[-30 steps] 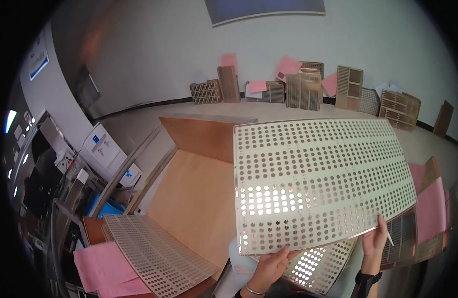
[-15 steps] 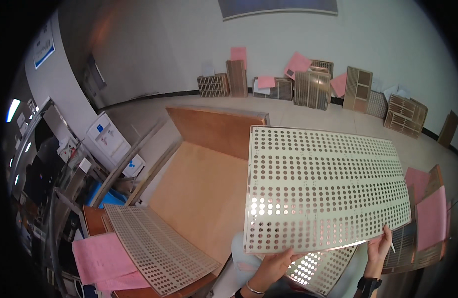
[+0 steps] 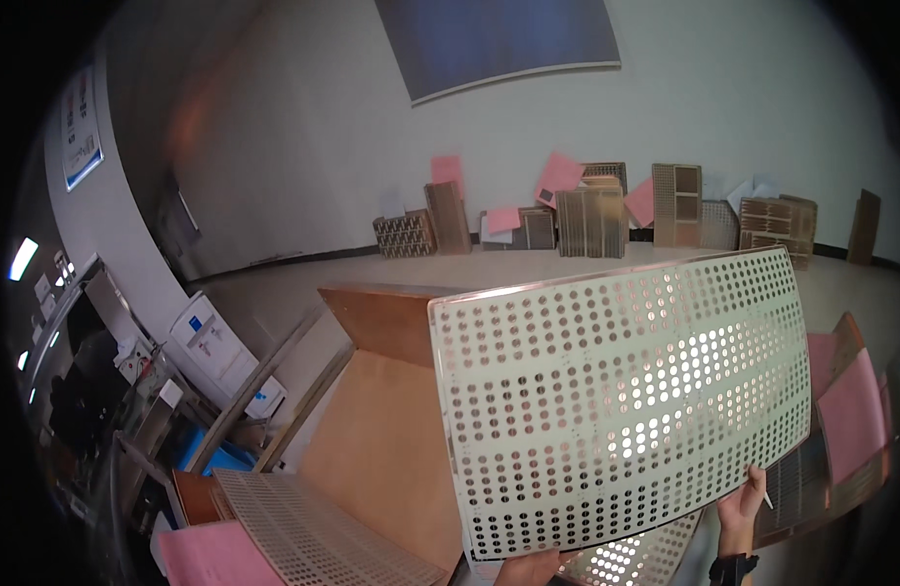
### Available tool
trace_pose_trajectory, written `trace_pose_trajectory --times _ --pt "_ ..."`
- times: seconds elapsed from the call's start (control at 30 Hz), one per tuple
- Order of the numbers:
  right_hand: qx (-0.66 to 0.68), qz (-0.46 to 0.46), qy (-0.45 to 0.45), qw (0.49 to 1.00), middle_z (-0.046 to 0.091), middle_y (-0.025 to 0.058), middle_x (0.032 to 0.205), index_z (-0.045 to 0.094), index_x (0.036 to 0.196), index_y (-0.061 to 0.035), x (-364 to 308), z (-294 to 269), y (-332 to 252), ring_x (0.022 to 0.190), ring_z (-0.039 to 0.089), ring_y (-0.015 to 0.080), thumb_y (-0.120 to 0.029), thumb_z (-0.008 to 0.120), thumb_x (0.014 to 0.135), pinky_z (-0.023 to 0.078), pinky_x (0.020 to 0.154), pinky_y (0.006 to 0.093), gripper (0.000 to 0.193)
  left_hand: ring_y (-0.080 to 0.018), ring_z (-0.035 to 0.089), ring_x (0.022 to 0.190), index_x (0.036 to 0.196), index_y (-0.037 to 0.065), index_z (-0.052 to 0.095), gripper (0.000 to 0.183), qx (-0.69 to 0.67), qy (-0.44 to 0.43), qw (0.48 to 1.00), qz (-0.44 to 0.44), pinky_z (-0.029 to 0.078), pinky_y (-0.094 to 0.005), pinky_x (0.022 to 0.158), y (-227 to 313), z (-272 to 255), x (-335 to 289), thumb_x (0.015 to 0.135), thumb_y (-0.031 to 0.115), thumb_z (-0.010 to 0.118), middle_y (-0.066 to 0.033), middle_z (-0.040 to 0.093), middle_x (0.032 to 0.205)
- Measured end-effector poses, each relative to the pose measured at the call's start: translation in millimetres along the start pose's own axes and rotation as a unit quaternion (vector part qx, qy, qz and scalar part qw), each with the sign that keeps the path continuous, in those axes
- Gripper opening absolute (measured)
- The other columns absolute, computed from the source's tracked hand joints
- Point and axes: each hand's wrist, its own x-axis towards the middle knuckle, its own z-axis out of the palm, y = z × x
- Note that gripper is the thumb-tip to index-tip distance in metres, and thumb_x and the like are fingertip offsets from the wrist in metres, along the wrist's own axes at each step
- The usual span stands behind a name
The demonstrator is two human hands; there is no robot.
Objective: Inspecting perforated metal sheets and marking them with a pencil.
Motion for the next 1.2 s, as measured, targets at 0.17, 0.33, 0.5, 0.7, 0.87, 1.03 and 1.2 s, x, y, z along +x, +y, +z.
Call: trace_pose_trajectory --times 0.17,0.33,0.5,0.7,0.87,1.03,1.2 --pt "-0.022 0.02 -0.061 0.998 0.052 0.0145 0.129 0.039 0.135 -0.0016 -8 21 5 0.116 0.054 0.0314 -0.011 0.052 0.075 0.046 0.097 0.0482 0.062 -0.0312 0.046 0.121 0.129 -0.003 0.045 0.042 -0.029 -0.031 0.999 0.006 0.04 -0.0477 0.1 10 -8 -5 0.088 0.001 0.052 -0.0146 0.051 0.131" --pt "-0.013 0.018 -0.089 0.996 0.051 0.0161 0.13 0.037 0.135 -0.0005 -10 24 8 0.117 0.053 0.0337 -0.009 0.055 0.071 0.044 0.099 0.0503 0.067 -0.0317 0.046 0.121 0.13 -0.003 0.045 0.043 -0.067 -0.058 0.996 0.002 0.039 -0.0484 0.101 20 -16 -10 0.087 -0.001 0.051 -0.0148 0.05 0.132" --pt "0.005 0.052 -0.102 0.993 0.052 0.0158 0.129 0.038 0.135 -0.0003 -16 26 21 0.118 0.052 0.033 -0.005 0.058 0.071 0.042 0.101 0.0486 0.067 -0.0305 0.04 0.127 0.136 0.0 0.038 0.049 -0.203 -0.081 0.976 0.022 0.032 -0.0476 0.108 25 -9 -7 0.089 0.003 0.051 -0.0127 0.045 0.137" --pt "0.018 0.129 -0.089 0.987 0.052 0.0154 0.129 0.037 0.135 -0.0015 -21 28 56 0.117 0.053 0.0319 -0.006 0.06 0.075 0.041 0.1 0.0501 0.064 -0.0276 0.04 0.127 0.136 0.003 0.04 0.043 -0.113 -0.113 0.986 0.039 0.032 -0.0429 0.107 9 1 9 0.094 0.008 0.049 -0.0111 0.045 0.138" --pt "-0.05 0.12 -0.073 0.989 0.052 0.0145 0.129 0.035 0.136 -0.0023 -21 45 53 0.118 0.052 0.0307 -0.01 0.059 0.082 0.041 0.1 0.0496 0.06 -0.0283 0.036 0.13 0.137 0.004 0.04 0.046 -0.042 -0.117 0.991 0.049 0.029 -0.0427 0.11 29 -14 3 0.092 0.004 0.05 -0.0105 0.042 0.14" --pt "-0.043 0.01 -0.052 0.998 0.049 0.0159 0.132 0.034 0.137 0.0012 -10 53 11 0.121 0.049 0.0298 -0.012 0.058 0.083 0.04 0.102 0.046 0.06 -0.0289 0.038 0.129 0.136 0.0 0.038 0.048 -0.096 -0.08 0.991 0.043 0.028 -0.0432 0.11 58 -13 -15 0.09 0.005 0.052 -0.0133 0.043 0.139" --pt "-0.183 -0.053 -0.116 0.975 0.048 0.0187 0.134 0.034 0.136 0.0079 -16 60 -12 0.121 0.049 0.0267 -0.014 0.055 0.083 0.04 0.103 0.037 0.061 -0.0298 0.04 0.127 0.134 -0.003 0.039 0.048 -0.012 0.4 0.909 0.119 0.029 -0.0448 0.11 60 45 -20 0.089 0.002 0.052 -0.0159 0.044 0.137"
